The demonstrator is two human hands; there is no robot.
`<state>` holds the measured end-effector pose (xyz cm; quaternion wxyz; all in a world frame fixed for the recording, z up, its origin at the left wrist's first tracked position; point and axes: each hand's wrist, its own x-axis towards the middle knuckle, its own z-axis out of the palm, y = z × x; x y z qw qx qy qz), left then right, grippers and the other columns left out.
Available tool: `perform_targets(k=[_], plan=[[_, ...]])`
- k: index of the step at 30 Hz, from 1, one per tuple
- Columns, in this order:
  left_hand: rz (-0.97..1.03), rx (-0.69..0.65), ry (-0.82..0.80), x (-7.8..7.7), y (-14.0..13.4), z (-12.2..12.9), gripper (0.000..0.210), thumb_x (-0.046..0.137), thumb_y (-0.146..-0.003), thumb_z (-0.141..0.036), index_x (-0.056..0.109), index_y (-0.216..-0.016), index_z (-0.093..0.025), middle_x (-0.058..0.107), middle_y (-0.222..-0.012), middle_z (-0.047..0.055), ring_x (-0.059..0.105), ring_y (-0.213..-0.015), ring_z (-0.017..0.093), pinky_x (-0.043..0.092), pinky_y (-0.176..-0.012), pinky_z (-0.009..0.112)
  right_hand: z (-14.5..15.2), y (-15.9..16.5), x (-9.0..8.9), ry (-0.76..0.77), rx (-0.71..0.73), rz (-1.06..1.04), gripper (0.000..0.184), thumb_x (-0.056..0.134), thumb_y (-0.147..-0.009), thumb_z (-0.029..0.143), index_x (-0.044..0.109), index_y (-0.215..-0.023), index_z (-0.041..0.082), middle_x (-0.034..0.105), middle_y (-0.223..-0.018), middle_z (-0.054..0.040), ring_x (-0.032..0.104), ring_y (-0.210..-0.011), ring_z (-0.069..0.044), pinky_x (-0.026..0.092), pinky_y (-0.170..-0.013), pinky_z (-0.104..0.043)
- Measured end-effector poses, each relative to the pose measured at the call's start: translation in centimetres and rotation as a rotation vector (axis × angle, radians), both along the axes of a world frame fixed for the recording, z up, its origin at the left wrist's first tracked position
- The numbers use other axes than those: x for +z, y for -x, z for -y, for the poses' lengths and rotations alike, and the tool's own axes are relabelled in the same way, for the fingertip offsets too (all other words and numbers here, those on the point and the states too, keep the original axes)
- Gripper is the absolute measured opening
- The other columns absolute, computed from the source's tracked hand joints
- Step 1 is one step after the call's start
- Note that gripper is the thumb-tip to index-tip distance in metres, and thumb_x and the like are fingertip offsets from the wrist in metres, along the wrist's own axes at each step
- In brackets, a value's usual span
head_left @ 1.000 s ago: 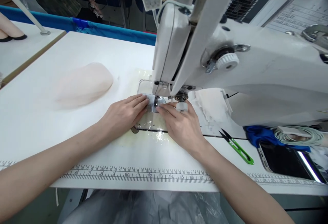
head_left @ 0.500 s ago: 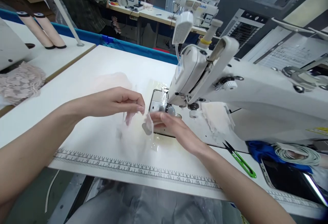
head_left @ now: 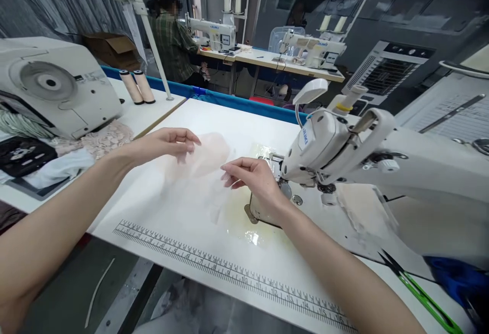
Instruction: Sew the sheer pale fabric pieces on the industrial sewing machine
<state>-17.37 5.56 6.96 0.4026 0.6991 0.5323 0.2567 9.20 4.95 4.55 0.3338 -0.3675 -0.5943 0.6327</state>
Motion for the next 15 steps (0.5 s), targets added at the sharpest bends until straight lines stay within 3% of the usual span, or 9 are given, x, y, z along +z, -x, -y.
perform_targets(k=[5,9,15], plan=[[-0.076,0.124,-0.169,-0.7,0.2,-5.3,0.036,0.059,-0.083,-0.047,0.063,-0.107,-0.020,0.071,-0.093,0.007,0.051,-0.053,0.009,0.045,-0.053,0.024,-3.4,2.7,-1.1,-0.099,-0.131,0.021,0.016,0.066,-0.080,0.032,0.069,-0.076,0.017,0.066,-0.068,-0.0006,0.065,-0.056,-0.011,0.053,-0.054,-0.022],[-0.151,0.155,-0.231,-2.8,-0.6,-8.9,0.034,0.058,-0.081,-0.044,0.065,-0.100,-0.017,0.070,-0.087,0.006,0.049,-0.054,0.009,0.040,-0.053,0.024,-6.4,3.6,-2.7,-0.147,-0.221,0.092,0.014,0.061,-0.083,0.026,0.065,-0.073,0.016,0.064,-0.064,-0.0003,0.063,-0.052,-0.010,0.048,-0.047,-0.020],[-0.379,0.241,-0.371,-5.9,-0.8,-9.2,0.026,0.057,-0.082,-0.043,0.068,-0.096,-0.024,0.068,-0.088,0.000,0.054,-0.065,0.014,0.036,-0.058,0.025,-8.6,3.8,-4.5,-0.217,-0.236,0.243,0.011,0.057,-0.081,0.019,0.060,-0.070,0.017,0.061,-0.058,0.0023,0.057,-0.044,-0.008,0.045,-0.045,-0.020]])
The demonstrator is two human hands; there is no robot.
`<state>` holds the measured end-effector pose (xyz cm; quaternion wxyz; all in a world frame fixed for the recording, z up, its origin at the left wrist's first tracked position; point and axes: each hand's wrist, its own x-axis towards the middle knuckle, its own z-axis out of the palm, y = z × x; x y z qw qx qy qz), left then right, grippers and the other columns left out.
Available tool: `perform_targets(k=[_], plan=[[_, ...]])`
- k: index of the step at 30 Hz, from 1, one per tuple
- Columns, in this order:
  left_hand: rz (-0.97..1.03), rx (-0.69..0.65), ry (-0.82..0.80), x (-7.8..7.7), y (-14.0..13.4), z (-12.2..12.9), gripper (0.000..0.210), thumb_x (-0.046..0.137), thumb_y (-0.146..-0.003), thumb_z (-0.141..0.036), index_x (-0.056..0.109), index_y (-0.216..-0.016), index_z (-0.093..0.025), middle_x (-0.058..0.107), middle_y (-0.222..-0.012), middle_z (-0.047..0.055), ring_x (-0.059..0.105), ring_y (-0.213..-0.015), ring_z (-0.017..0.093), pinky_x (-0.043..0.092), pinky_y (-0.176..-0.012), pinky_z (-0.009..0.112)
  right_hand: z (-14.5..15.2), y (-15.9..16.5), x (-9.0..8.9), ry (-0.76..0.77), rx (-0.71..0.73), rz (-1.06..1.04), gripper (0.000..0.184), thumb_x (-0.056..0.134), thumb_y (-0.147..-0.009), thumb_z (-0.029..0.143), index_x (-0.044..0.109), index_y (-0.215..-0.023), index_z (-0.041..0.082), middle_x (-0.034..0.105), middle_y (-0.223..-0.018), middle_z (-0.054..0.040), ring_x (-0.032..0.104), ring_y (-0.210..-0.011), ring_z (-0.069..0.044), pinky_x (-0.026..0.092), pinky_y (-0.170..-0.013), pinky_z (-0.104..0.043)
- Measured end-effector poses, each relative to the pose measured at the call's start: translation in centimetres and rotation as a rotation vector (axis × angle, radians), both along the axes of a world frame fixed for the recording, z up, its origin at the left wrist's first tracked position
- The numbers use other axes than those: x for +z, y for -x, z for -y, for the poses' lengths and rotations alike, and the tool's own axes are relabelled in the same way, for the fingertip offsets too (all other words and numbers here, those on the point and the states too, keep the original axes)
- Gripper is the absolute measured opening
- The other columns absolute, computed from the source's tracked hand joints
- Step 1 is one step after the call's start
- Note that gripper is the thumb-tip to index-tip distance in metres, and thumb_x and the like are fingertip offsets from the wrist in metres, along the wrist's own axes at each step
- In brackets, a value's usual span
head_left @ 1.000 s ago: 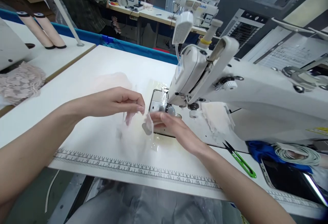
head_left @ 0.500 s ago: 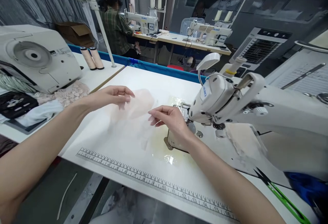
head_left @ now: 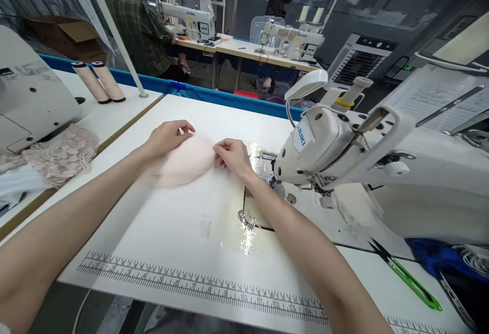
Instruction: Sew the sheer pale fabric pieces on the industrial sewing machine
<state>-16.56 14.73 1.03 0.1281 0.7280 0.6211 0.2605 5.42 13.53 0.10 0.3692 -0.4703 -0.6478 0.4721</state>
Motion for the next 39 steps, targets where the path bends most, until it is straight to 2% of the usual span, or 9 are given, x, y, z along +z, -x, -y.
perform_targets(k=[7,10,14,18,22,26,30,36,39], plan=[[-0.187,0.024,-0.178,1.0,-0.1,2.2,0.029,0.047,-0.091,-0.031,0.066,-0.111,-0.021,0.065,-0.111,0.004,0.057,-0.079,0.016,0.040,-0.072,0.030,1.7,-1.8,0.3,-0.076,0.021,0.113,0.014,0.053,-0.084,0.017,0.061,-0.096,0.018,0.061,-0.062,0.0042,0.056,-0.044,-0.009,0.048,-0.054,-0.025],[-0.183,0.027,-0.255,2.3,-0.8,3.7,0.032,0.041,-0.096,-0.033,0.062,-0.116,-0.020,0.065,-0.115,0.003,0.059,-0.082,0.015,0.043,-0.070,0.027,5.4,-4.7,1.0,-0.080,0.074,0.148,0.014,0.052,-0.087,0.018,0.062,-0.098,0.019,0.062,-0.066,0.0045,0.056,-0.045,-0.008,0.045,-0.049,-0.021],[-0.187,-0.021,-0.376,3.2,-3.5,7.2,0.029,0.043,-0.096,-0.035,0.063,-0.110,-0.019,0.069,-0.109,0.004,0.062,-0.087,0.018,0.045,-0.072,0.029,11.8,-10.5,1.9,-0.241,0.185,0.411,0.019,0.049,-0.092,0.015,0.067,-0.091,0.020,0.068,-0.074,0.0020,0.062,-0.059,-0.010,0.045,-0.055,-0.020],[-0.346,-0.431,-0.641,2.4,-8.2,11.0,0.021,0.051,-0.093,-0.033,0.066,-0.084,-0.022,0.074,-0.083,0.001,0.068,-0.080,0.022,0.046,-0.074,0.037,16.0,-18.0,2.3,-0.396,0.068,0.639,0.023,0.049,-0.091,0.012,0.069,-0.097,0.022,0.072,-0.095,-0.0023,0.068,-0.078,-0.013,0.049,-0.061,-0.021],[-0.263,-0.734,-0.588,0.8,-14.1,13.3,0.029,0.044,-0.096,-0.035,0.067,-0.081,-0.026,0.073,-0.077,-0.004,0.066,-0.066,0.018,0.048,-0.065,0.036,16.8,-25.9,2.8,-0.547,-0.244,0.977,0.024,0.049,-0.087,0.010,0.068,-0.097,0.020,0.071,-0.101,-0.0060,0.067,-0.093,-0.019,0.053,-0.070,-0.027],[-0.173,-0.894,-0.560,-0.3,-19.4,14.1,0.031,0.041,-0.097,-0.028,0.069,-0.083,-0.026,0.073,-0.082,-0.005,0.068,-0.068,0.015,0.052,-0.066,0.034,16.0,-30.8,3.2,-0.444,-0.348,1.073,0.038,0.052,-0.078,0.007,0.062,-0.112,0.019,0.065,-0.118,-0.0091,0.063,-0.106,-0.024,0.053,-0.081,-0.034],[-0.088,-0.856,-0.570,-1.5,-21.7,14.4,0.022,0.048,-0.095,-0.024,0.069,-0.090,-0.025,0.075,-0.089,-0.005,0.070,-0.077,0.017,0.054,-0.073,0.037,15.2,-31.5,2.9,-0.374,-0.288,1.052,0.044,0.049,-0.077,0.005,0.062,-0.116,0.020,0.064,-0.120,-0.0064,0.062,-0.105,-0.022,0.051,-0.078,-0.030],[-0.074,-0.809,-0.594,-2.8,-21.2,14.5,0.018,0.051,-0.093,-0.023,0.068,-0.093,-0.025,0.075,-0.089,-0.004,0.071,-0.079,0.018,0.056,-0.070,0.035,13.8,-29.7,2.9,-0.398,-0.239,1.116,0.050,0.048,-0.080,0.005,0.060,-0.125,0.026,0.063,-0.126,-0.0021,0.063,-0.100,-0.019,0.046,-0.063,-0.025],[-0.076,-0.786,-0.606,-2.9,-21.2,14.5,0.017,0.051,-0.093,-0.023,0.068,-0.092,-0.025,0.075,-0.088,-0.004,0.071,-0.079,0.018,0.056,-0.068,0.036,13.0,-29.2,2.9,-0.398,-0.261,1.193,0.039,0.052,-0.083,0.008,0.067,-0.113,0.027,0.069,-0.112,-0.0019,0.062,-0.102,-0.021,0.043,-0.061,-0.025]])
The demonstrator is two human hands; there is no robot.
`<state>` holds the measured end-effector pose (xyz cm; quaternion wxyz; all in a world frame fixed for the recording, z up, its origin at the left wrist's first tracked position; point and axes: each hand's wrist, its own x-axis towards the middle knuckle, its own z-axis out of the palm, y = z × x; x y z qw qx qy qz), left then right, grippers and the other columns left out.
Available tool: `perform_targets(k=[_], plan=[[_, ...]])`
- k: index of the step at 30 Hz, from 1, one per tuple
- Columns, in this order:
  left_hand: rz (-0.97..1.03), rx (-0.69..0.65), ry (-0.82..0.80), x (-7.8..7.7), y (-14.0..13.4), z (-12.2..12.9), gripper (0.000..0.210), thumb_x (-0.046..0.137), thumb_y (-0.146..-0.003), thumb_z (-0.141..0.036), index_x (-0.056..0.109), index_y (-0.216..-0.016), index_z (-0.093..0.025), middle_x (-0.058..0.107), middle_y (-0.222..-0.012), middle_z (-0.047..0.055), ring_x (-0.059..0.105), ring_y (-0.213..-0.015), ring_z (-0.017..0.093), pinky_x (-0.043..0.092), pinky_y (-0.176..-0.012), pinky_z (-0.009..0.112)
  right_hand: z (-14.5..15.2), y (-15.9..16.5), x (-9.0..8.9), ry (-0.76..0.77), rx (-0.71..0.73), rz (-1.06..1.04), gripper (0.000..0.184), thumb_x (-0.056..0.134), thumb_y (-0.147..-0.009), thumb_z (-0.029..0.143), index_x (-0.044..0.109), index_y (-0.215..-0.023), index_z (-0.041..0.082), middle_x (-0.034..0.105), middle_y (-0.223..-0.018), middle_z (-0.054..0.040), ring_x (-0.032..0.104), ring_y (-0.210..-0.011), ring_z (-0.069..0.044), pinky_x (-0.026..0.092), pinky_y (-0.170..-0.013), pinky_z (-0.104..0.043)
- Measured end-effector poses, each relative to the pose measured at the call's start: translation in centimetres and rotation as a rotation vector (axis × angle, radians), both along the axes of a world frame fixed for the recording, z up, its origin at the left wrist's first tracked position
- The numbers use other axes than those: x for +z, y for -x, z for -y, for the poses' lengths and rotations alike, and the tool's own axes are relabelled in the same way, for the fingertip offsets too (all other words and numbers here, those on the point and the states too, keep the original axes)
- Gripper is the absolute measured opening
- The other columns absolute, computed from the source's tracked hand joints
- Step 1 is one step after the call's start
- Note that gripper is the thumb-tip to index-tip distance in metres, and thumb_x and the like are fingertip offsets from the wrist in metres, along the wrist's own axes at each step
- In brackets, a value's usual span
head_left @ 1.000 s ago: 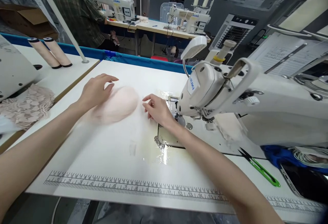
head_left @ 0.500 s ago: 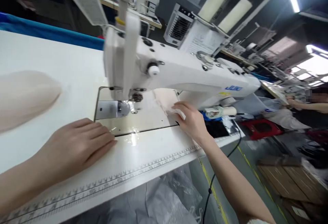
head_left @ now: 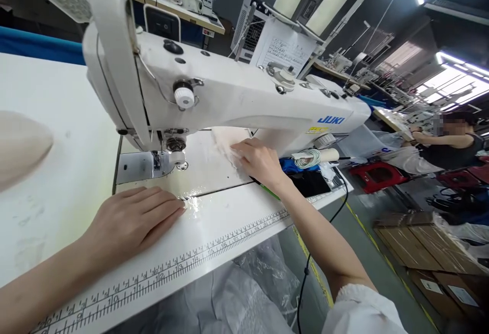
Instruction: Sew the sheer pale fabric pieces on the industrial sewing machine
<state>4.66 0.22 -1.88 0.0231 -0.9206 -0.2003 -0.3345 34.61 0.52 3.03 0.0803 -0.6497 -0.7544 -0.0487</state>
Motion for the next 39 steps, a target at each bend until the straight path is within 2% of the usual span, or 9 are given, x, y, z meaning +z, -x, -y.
perform_targets(k=[9,13,18,23,25,28,32,35,39], plan=[[0.031,-0.020,-0.012,0.5,-0.4,-0.1,0.013,0.055,-0.092,-0.021,0.068,-0.092,-0.020,0.074,-0.085,-0.002,0.069,-0.076,0.016,0.052,-0.067,0.032,0.7,0.7,1.9,-0.101,-0.124,-0.197,0.024,0.054,-0.091,0.014,0.073,-0.103,0.022,0.074,-0.094,-0.0053,0.067,-0.080,-0.019,0.042,-0.064,-0.026],[0.078,-0.076,0.087,0.8,-0.2,0.4,0.019,0.061,-0.089,-0.037,0.065,-0.092,-0.019,0.072,-0.085,-0.001,0.066,-0.075,0.016,0.046,-0.065,0.029,3.3,5.3,2.0,0.333,0.189,-0.681,0.018,0.069,-0.085,0.034,0.071,-0.076,0.018,0.069,-0.070,0.0004,0.058,-0.060,-0.011,0.039,-0.056,-0.022],[0.162,-0.082,0.274,1.0,0.4,1.4,0.037,0.066,-0.082,-0.055,0.057,-0.080,-0.019,0.059,-0.065,-0.004,0.050,-0.054,0.010,0.036,-0.053,0.026,4.0,10.7,-0.2,0.522,0.155,-1.227,0.045,0.074,-0.076,0.050,0.048,-0.056,0.019,0.051,-0.049,0.0070,0.043,-0.047,-0.007,0.033,-0.048,-0.020],[0.131,0.119,0.534,2.0,0.3,1.5,0.038,0.054,-0.091,-0.048,0.054,-0.069,-0.017,0.053,-0.061,-0.004,0.046,-0.051,0.008,0.032,-0.048,0.022,2.3,12.9,-1.1,0.472,0.054,-1.501,0.057,0.075,-0.071,0.054,0.037,-0.047,0.020,0.041,-0.042,0.0091,0.039,-0.042,-0.005,0.034,-0.046,-0.020],[0.137,0.097,0.697,2.6,0.3,1.3,0.040,0.046,-0.096,-0.041,0.054,-0.065,-0.017,0.050,-0.059,-0.004,0.044,-0.052,0.008,0.033,-0.049,0.021,1.8,13.1,-1.1,0.520,-0.006,-1.565,0.059,0.078,-0.068,0.056,0.037,-0.045,0.020,0.044,-0.041,0.0080,0.043,-0.041,-0.005,0.038,-0.047,-0.020],[0.156,0.005,1.014,3.6,0.5,1.0,0.042,0.041,-0.098,-0.043,0.060,-0.069,-0.018,0.046,-0.056,-0.004,0.042,-0.050,0.008,0.033,-0.048,0.020,1.3,12.8,-1.1,0.730,-0.077,-1.620,0.056,0.081,-0.060,0.061,0.046,-0.049,0.019,0.051,-0.040,0.0051,0.049,-0.039,-0.007,0.039,-0.043,-0.020],[0.171,0.009,1.284,4.4,0.9,0.7,0.050,0.042,-0.095,-0.050,0.058,-0.061,-0.018,0.030,-0.046,-0.006,0.024,-0.040,0.007,0.018,-0.037,0.021,0.8,11.5,-0.9,1.042,0.023,-1.650,0.054,0.080,-0.058,0.065,0.057,-0.059,0.016,0.062,-0.049,0.0004,0.055,-0.041,-0.009,0.043,-0.039,-0.018],[0.237,0.083,1.169,4.3,1.0,0.4,0.050,0.041,-0.096,-0.049,0.061,-0.062,-0.018,0.034,-0.047,-0.005,0.025,-0.043,0.007,0.017,-0.039,0.021,0.4,10.9,-0.7,1.088,0.080,-1.664,0.045,0.085,-0.063,0.050,0.056,-0.061,0.016,0.070,-0.064,-0.0020,0.064,-0.053,-0.010,0.053,-0.048,-0.019],[0.232,0.249,0.869,3.4,0.8,0.6,0.054,0.048,-0.093,-0.044,0.049,-0.048,-0.015,0.030,-0.044,-0.005,0.024,-0.044,0.006,0.018,-0.042,0.022,0.8,11.2,-0.6,1.088,0.144,-1.666,0.042,0.071,-0.078,0.057,0.064,-0.076,0.015,0.072,-0.080,-0.0055,0.071,-0.068,-0.017,0.060,-0.057,-0.027]])
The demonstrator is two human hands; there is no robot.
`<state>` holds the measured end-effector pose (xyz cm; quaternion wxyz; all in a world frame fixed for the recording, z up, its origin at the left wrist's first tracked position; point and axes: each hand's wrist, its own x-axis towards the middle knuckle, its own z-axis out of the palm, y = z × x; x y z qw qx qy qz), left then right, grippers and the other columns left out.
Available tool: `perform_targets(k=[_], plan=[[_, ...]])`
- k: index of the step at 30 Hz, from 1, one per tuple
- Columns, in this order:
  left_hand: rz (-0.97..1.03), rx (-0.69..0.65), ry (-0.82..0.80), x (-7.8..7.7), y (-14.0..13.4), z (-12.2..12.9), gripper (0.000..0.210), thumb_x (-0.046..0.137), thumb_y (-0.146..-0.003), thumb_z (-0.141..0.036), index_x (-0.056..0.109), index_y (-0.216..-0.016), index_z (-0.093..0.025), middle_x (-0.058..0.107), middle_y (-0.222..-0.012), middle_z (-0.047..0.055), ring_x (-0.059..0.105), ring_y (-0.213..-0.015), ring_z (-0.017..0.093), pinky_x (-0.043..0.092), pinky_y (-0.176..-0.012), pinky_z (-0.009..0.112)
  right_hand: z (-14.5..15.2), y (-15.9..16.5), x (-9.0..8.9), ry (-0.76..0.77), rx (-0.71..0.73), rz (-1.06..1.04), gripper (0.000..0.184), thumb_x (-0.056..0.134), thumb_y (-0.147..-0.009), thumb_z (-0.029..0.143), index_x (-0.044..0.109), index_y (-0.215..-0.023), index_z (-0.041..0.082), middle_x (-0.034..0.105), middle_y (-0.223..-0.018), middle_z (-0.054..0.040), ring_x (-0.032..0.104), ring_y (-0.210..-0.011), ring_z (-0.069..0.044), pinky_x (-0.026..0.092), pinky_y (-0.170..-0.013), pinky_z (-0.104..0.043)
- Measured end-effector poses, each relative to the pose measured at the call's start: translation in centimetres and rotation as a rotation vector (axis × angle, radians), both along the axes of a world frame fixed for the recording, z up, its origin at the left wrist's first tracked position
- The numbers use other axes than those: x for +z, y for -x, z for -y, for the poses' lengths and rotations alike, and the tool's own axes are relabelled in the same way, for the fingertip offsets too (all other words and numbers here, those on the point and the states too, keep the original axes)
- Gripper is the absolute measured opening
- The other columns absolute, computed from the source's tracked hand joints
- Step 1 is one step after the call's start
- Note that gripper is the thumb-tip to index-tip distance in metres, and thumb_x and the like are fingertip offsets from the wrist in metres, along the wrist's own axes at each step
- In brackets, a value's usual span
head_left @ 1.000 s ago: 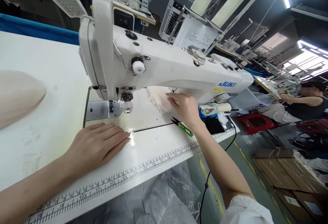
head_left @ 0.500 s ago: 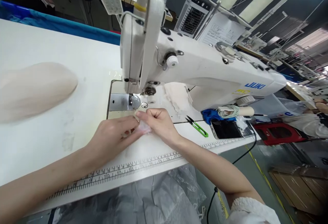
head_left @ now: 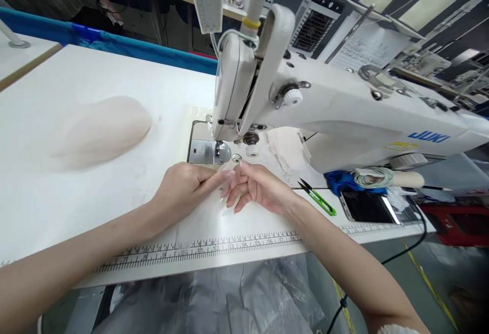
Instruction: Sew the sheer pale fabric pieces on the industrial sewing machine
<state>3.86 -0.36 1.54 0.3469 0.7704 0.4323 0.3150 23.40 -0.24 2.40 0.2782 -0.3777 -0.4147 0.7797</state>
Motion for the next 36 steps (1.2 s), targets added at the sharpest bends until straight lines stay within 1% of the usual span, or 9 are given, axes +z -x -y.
perform_targets(k=[6,10,13,19,23,26,29,33,36], plan=[[-0.014,0.034,0.028,0.2,-0.3,0.4,0.052,0.045,-0.095,-0.044,0.050,-0.052,-0.016,0.043,-0.046,-0.005,0.034,-0.047,0.006,0.026,-0.046,0.020,1.3,0.6,0.1,-0.116,0.017,0.069,0.025,0.081,-0.073,0.033,0.065,-0.078,0.016,0.067,-0.070,0.0005,0.068,-0.067,-0.013,0.059,-0.061,-0.024],[-0.002,0.089,0.068,0.6,-0.1,0.1,0.059,0.040,-0.096,-0.050,0.038,-0.048,-0.016,0.032,-0.042,-0.006,0.028,-0.042,0.006,0.022,-0.042,0.021,1.6,-0.4,0.5,-0.123,0.056,0.075,0.024,0.076,-0.078,0.034,0.062,-0.077,0.016,0.069,-0.078,-0.0031,0.068,-0.070,-0.013,0.058,-0.060,-0.023],[-0.044,0.067,-0.032,0.4,-0.1,0.2,0.057,0.039,-0.097,-0.047,0.044,-0.050,-0.016,0.035,-0.042,-0.006,0.030,-0.042,0.006,0.022,-0.044,0.022,1.7,-0.3,0.5,-0.107,0.037,0.084,0.027,0.075,-0.079,0.040,0.063,-0.089,0.017,0.068,-0.097,-0.0052,0.067,-0.073,-0.014,0.058,-0.056,-0.025],[-0.106,0.003,-0.098,0.2,-0.1,0.7,0.053,0.040,-0.099,-0.042,0.055,-0.055,-0.016,0.052,-0.050,-0.004,0.040,-0.046,0.006,0.027,-0.048,0.022,2.0,0.9,-0.5,-0.085,-0.036,0.084,0.026,0.079,-0.075,0.036,0.062,-0.081,0.017,0.062,-0.071,0.0021,0.059,-0.057,-0.008,0.051,-0.049,-0.018],[-0.061,0.025,-0.086,0.4,0.2,0.4,0.059,0.038,-0.099,-0.048,0.048,-0.051,-0.016,0.040,-0.043,-0.005,0.033,-0.042,0.006,0.023,-0.045,0.024,2.2,0.0,-0.2,-0.020,-0.021,0.048,0.025,0.077,-0.077,0.032,0.059,-0.076,0.016,0.067,-0.090,-0.0036,0.062,-0.063,-0.009,0.051,-0.049,-0.018],[-0.101,0.033,-0.130,0.3,0.2,0.4,0.058,0.038,-0.099,-0.047,0.050,-0.052,-0.017,0.042,-0.044,-0.004,0.034,-0.043,0.007,0.023,-0.046,0.026,2.3,0.0,-0.1,-0.004,-0.051,0.034,0.027,0.078,-0.076,0.033,0.061,-0.091,0.018,0.066,-0.097,-0.0029,0.062,-0.063,-0.009,0.051,-0.046,-0.018],[-0.140,0.027,-0.141,0.0,0.0,0.6,0.053,0.039,-0.099,-0.043,0.054,-0.054,-0.018,0.050,-0.049,-0.003,0.038,-0.046,0.008,0.024,-0.048,0.027,2.3,1.0,-0.5,0.008,-0.083,0.028,0.037,0.082,-0.071,0.031,0.061,-0.099,0.020,0.062,-0.084,0.0024,0.059,-0.056,-0.008,0.048,-0.043,-0.016],[-0.113,0.045,-0.136,0.0,-0.2,0.6,0.057,0.038,-0.099,-0.046,0.045,-0.050,-0.018,0.044,-0.046,-0.003,0.033,-0.044,0.008,0.022,-0.048,0.029,2.5,1.2,-0.5,-0.001,-0.066,0.077,0.027,0.082,-0.071,0.029,0.061,-0.084,0.018,0.054,-0.067,0.0062,0.054,-0.052,-0.006,0.046,-0.046,-0.017],[0.004,0.039,0.010,0.2,0.1,0.0,0.060,0.039,-0.097,-0.050,0.039,-0.048,-0.017,0.040,-0.044,-0.004,0.034,-0.043,0.008,0.025,-0.047,0.027,2.6,-1.2,0.4,-0.103,0.108,0.253,0.021,0.077,-0.076,0.032,0.062,-0.078,0.018,0.055,-0.064,0.0043,0.054,-0.052,-0.007,0.047,-0.049,-0.019]])
